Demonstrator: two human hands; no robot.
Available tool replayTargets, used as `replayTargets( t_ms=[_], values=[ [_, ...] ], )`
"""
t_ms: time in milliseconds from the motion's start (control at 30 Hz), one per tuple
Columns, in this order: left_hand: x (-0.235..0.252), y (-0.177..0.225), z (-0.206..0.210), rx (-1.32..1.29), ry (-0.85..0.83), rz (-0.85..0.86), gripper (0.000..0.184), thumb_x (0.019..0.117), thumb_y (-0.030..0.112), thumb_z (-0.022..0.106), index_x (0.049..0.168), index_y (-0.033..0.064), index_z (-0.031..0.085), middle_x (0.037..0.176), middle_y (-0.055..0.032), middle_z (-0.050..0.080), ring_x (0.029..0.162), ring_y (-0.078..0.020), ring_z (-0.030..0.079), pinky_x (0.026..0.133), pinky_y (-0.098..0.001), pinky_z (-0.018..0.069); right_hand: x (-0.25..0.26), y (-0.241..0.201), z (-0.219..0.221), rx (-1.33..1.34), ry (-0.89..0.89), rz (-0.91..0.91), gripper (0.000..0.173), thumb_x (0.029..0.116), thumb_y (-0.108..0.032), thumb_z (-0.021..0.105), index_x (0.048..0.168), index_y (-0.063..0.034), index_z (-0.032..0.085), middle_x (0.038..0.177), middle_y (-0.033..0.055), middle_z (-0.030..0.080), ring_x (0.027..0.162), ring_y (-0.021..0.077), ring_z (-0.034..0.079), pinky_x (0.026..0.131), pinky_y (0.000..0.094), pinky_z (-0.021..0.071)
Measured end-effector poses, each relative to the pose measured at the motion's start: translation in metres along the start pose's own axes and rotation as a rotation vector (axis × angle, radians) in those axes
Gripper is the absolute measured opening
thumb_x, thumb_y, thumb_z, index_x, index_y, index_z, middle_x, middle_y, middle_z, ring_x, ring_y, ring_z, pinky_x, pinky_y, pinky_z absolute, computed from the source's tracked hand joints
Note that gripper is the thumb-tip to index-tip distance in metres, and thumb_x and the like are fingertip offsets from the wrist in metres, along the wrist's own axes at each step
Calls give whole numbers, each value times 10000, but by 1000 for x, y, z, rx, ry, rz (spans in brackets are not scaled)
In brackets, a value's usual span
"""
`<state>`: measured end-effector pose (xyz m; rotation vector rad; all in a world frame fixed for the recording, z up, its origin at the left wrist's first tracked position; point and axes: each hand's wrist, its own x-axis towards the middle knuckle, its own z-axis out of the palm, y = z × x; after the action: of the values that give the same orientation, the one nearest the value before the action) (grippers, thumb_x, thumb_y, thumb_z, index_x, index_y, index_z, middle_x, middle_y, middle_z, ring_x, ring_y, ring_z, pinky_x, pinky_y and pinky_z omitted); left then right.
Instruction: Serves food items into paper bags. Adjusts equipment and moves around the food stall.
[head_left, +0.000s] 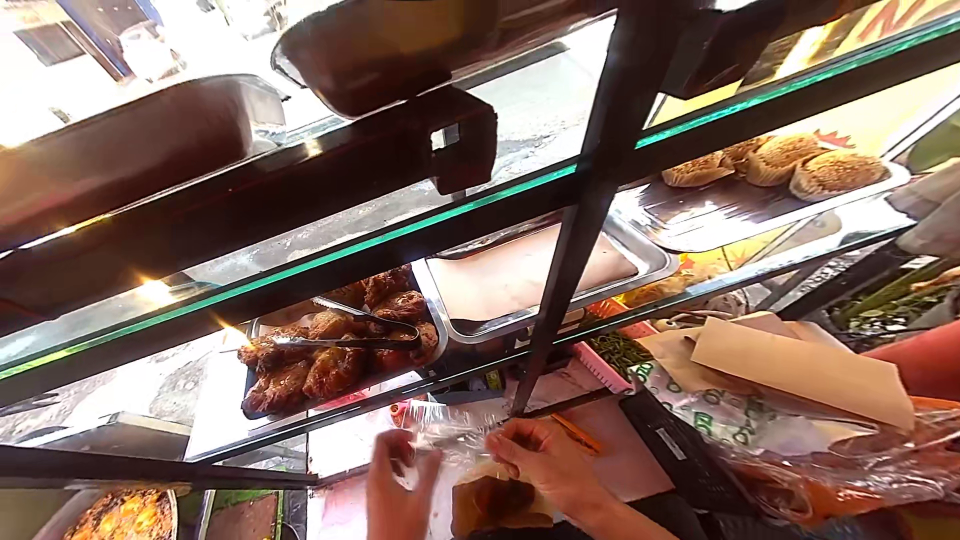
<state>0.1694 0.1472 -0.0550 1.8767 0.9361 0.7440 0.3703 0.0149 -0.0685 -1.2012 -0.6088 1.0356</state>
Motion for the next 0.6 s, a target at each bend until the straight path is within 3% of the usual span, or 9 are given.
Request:
replayTargets(
  t_ms=[100,200,267,333,467,600],
  values=[
    [-8,17,17,-308,-265,-52,353,888,239,803,1129,13,677,933,-57,727,788,-152,685,680,-319,585,-3,-8,26,194,-22,152,203,865,-180,839,854,-67,670,764,47,684,618,106,631,572,264,553],
    [-5,18,20,-550,-360,-170,208,894,104,781,1045,-6,691,915,-81,729,812,-150,700,739,-315,600,0,-10,35,304,-104,278,245,867,-197,837,835,-94,616,750,42,652,577,91,591,528,240,512],
    [-3,15,13,-638,-442,-224,131,918,93,747,1021,29,697,901,-47,721,784,-100,672,711,-275,572,0,-7,35,290,-168,289,237,871,-205,835,847,-104,622,737,31,647,551,84,579,503,235,502],
    [-4,7,8,-750,-518,-264,99,973,142,685,1038,69,677,858,-20,667,687,-56,571,609,-231,473,0,-4,33,245,-190,266,249,863,-214,846,847,-114,618,720,15,634,538,81,566,494,241,495],
    [-7,-1,0,-993,-499,-357,170,1060,247,536,1101,137,660,922,-26,668,725,-67,584,608,-229,469,0,3,31,116,-67,137,275,882,-222,831,862,-96,588,698,18,616,523,98,564,497,263,507],
    [-9,-6,1,-1126,-462,-440,215,1089,238,458,1091,139,648,960,-43,684,633,-38,548,528,-188,430,2,9,31,49,48,31,250,908,-208,801,890,-65,598,740,47,644,562,130,606,531,285,540]
  ],
)
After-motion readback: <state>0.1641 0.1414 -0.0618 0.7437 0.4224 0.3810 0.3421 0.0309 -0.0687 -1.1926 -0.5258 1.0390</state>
